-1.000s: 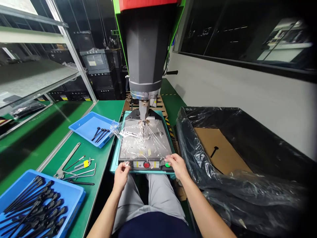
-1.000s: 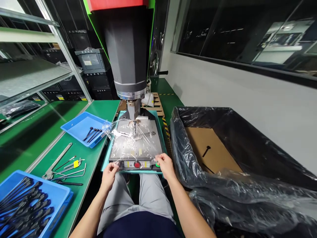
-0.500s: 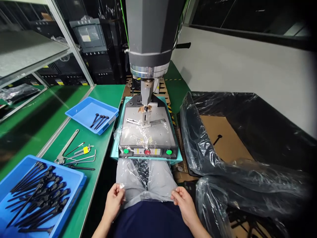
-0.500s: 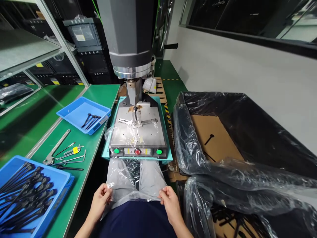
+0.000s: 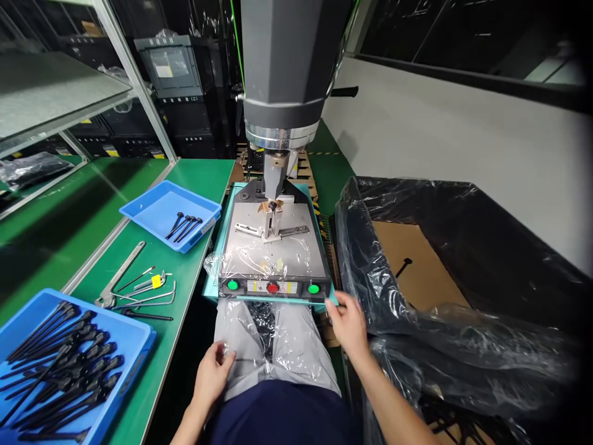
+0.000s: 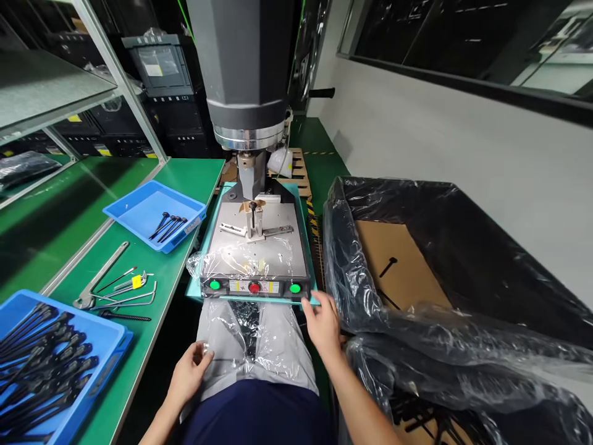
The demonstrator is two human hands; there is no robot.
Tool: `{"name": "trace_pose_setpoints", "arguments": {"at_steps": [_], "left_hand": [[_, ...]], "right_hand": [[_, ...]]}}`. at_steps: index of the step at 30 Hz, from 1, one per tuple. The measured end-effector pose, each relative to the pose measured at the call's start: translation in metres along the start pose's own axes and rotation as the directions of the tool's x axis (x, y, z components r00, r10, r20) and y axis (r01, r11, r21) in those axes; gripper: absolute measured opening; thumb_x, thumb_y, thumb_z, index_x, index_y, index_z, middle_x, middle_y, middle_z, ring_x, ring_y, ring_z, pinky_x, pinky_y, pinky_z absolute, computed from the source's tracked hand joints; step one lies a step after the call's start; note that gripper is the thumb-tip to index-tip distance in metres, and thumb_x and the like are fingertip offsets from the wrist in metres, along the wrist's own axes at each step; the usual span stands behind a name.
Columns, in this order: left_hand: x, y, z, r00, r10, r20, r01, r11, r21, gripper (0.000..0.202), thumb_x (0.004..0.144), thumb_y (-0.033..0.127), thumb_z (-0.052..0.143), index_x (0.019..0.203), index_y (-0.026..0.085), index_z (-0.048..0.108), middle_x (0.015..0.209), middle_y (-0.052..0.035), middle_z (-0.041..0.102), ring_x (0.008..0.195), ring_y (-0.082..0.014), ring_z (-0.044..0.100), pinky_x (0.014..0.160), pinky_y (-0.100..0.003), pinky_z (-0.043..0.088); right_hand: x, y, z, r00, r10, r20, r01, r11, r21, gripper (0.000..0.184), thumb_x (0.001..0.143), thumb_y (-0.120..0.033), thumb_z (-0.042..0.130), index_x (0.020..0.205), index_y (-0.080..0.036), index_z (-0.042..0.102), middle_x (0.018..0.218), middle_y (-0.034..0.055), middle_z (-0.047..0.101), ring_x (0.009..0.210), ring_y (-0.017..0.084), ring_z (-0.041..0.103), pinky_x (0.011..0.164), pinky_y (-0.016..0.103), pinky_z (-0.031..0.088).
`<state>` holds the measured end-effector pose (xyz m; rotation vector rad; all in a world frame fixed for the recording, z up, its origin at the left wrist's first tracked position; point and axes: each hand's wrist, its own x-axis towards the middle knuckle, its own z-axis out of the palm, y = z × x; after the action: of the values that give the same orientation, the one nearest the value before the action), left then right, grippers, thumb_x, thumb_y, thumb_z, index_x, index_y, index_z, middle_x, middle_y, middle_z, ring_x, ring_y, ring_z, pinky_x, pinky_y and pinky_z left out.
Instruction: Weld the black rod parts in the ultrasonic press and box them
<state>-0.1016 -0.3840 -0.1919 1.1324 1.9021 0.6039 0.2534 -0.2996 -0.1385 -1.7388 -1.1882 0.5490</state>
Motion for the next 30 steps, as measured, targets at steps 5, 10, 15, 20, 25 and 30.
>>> {"name": "trace_pose_setpoints", "arguments": {"at_steps": [5,10,15,20,25,30], "left_hand": [[0.011,-0.005,-0.023,0.982,0.053,-0.180,-0.014,0.977,0.211,0.063,0.079,0.058,0.054,0.125,0.015,0.057,0.133,-0.0161,0.057,0.116,-0.0320,0.060,0.099,-0.044,0.046],[0.013,-0.011,-0.032,0.973,0.025,-0.228,-0.001,0.994,0.106,0.068,0.076,0.058,0.055,0.125,0.013,0.057,0.130,-0.0164,0.059,0.116,-0.0330,0.061,0.098,-0.046,0.048],[0.015,-0.015,-0.027,0.980,-0.029,-0.198,0.028,1.000,-0.006,0.066,0.072,0.058,0.057,0.120,0.013,0.060,0.127,-0.0163,0.061,0.112,-0.0323,0.064,0.094,-0.044,0.052],[0.021,-0.005,-0.030,0.968,0.032,-0.248,-0.051,0.996,-0.072,0.054,0.069,0.057,0.063,0.105,0.017,0.067,0.117,-0.0131,0.067,0.108,-0.0332,0.065,0.095,-0.046,0.052],[0.020,0.052,-0.044,0.954,0.168,-0.248,-0.222,0.952,-0.211,0.044,0.075,0.052,0.065,0.103,0.019,0.069,0.115,-0.0106,0.069,0.106,-0.0288,0.066,0.096,-0.043,0.052],[0.017,0.154,-0.049,0.934,0.352,-0.062,-0.335,0.801,-0.496,0.038,0.079,0.045,0.069,0.105,0.017,0.068,0.105,-0.0111,0.073,0.100,-0.0252,0.068,0.096,-0.041,0.052]], "right_hand": [[0.136,-0.114,0.057,0.880,-0.460,0.121,0.448,0.887,0.115,0.027,0.089,-0.038,0.054,0.105,-0.021,0.066,0.109,0.0109,0.065,0.102,0.026,0.062,0.087,0.039,0.053],[0.216,-0.171,0.118,0.800,-0.502,0.330,0.521,0.853,0.033,0.029,0.085,-0.027,0.061,0.112,-0.018,0.068,0.120,0.0105,0.063,0.117,0.026,0.055,0.101,0.040,0.043],[0.239,-0.177,0.132,0.791,-0.424,0.441,0.490,0.871,-0.040,0.020,0.087,-0.026,0.059,0.099,-0.016,0.071,0.110,0.0095,0.066,0.109,0.026,0.058,0.097,0.039,0.043],[0.236,-0.179,0.116,0.768,-0.494,0.408,0.513,0.855,0.071,0.018,0.087,-0.029,0.058,0.093,-0.017,0.071,0.114,0.0086,0.065,0.114,0.025,0.056,0.100,0.039,0.042],[0.190,-0.171,0.075,0.811,-0.435,0.391,0.335,0.894,0.299,0.033,0.087,-0.045,0.063,0.105,-0.019,0.071,0.113,0.0085,0.068,0.109,0.025,0.060,0.101,0.043,0.042],[0.110,-0.166,0.051,0.682,-0.291,0.671,-0.142,0.847,0.512,0.047,0.079,-0.059,0.071,0.103,-0.019,0.073,0.110,0.0093,0.070,0.099,0.024,0.062,0.088,0.039,0.049]]}}
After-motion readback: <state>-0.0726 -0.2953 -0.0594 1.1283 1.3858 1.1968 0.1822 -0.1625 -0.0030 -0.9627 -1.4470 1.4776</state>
